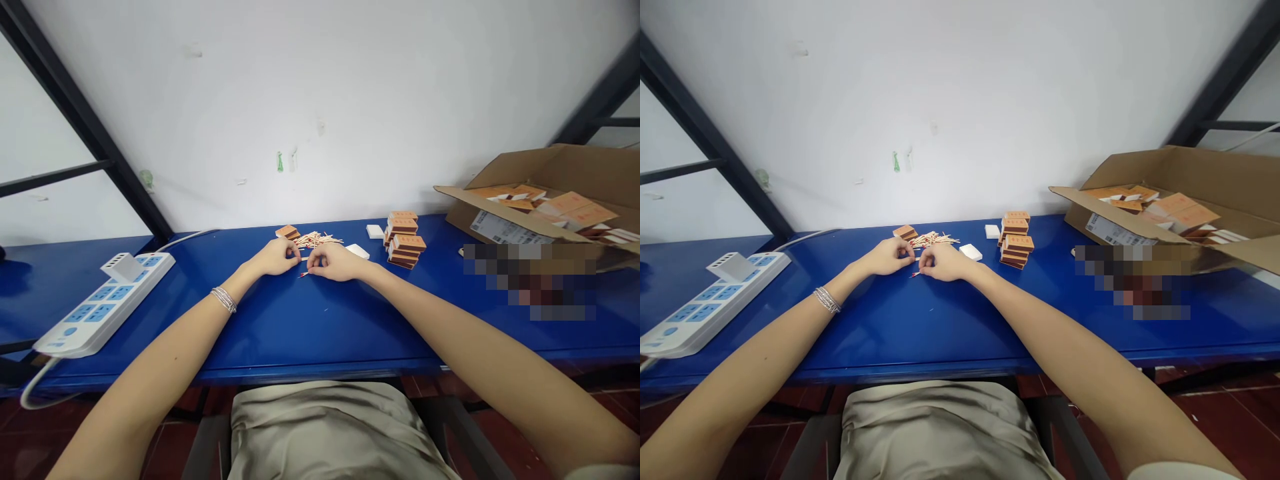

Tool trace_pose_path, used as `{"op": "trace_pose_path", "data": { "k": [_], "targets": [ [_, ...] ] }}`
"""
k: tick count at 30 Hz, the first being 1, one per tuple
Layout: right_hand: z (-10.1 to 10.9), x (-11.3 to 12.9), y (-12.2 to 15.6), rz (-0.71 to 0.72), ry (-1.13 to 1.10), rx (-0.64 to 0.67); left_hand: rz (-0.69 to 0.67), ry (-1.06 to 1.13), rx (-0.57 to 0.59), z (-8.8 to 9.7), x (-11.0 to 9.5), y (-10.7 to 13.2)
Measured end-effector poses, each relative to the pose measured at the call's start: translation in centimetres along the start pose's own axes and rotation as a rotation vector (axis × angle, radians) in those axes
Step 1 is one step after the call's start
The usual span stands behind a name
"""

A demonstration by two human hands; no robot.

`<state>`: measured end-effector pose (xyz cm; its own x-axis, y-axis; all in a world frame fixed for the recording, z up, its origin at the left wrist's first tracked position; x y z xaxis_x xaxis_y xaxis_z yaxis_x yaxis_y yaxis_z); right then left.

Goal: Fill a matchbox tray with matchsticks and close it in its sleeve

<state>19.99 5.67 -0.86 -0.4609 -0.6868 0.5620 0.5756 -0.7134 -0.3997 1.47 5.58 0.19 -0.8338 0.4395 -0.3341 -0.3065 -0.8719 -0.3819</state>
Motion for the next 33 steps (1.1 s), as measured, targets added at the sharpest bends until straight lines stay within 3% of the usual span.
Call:
{"op": "trace_pose_path", "data": {
  "k": [7,15,24,30,33],
  "targets": [
    [0.0,-1.2,-0.8,-0.076,0.130,-0.216,0.026,0.028,0.019,-0.1,-0.7,0.1],
    [-0.6,-0.8,-1.1,-0.052,0.187,-0.165,0.020,0.019,0.024,-0.1,-0.6,0.1],
    [0.4,-1.0,-1.1,-0.180,0.168,-0.164,0.079,0.037,0.047,-0.2,-0.1,0.0],
    [1.2,-0.5,-0.2,-0.124,-0.009,0.128,0.080,0.033,0.063,-0.1,-0.2,0.0],
    [1.1,-0.6,-0.2,-0.129,0.003,0.029,0.085,0.043,0.065,-0.1,-0.2,0.0]
  ]
}}
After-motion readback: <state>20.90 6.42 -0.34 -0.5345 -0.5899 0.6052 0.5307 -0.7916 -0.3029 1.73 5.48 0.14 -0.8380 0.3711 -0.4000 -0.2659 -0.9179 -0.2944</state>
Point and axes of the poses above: each hand's wrist, its own y-axis away from the middle knuckle, its own z-axis out of the back of the hand, x = y × z, the point moved 2 cm from there along -y, towards the middle knuckle, and after that the axes turned 13 degrees about -x, right-handed, at the moved point
